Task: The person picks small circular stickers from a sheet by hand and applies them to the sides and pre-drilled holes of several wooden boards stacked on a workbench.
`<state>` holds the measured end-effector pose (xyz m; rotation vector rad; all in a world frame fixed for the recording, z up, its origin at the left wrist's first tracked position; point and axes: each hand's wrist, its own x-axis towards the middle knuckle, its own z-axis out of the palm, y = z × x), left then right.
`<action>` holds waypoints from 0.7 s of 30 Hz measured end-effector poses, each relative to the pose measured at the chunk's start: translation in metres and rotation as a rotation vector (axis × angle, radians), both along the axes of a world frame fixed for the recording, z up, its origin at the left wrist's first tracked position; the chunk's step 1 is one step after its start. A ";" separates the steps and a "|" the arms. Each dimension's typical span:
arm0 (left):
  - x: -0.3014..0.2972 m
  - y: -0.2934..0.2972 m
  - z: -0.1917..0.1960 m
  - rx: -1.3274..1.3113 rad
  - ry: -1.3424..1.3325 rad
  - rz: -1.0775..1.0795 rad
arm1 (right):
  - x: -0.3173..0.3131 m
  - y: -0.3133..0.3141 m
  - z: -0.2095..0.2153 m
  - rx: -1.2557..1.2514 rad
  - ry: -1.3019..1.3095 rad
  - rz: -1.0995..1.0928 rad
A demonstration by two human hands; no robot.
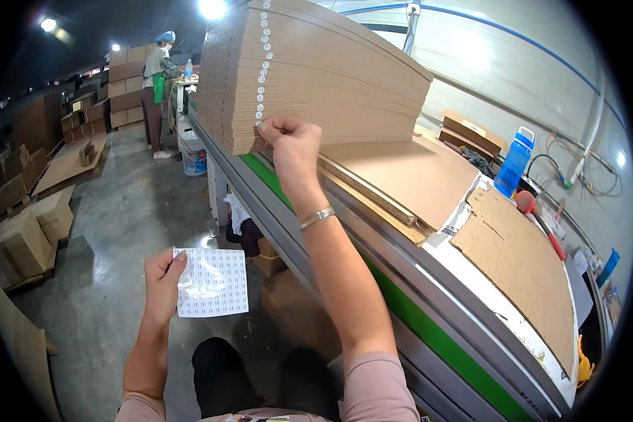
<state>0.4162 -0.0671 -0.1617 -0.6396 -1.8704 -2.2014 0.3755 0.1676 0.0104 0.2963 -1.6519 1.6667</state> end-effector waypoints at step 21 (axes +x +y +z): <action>0.014 -0.002 0.030 -0.102 0.160 0.117 | 0.061 -0.052 -0.007 0.796 -0.003 0.517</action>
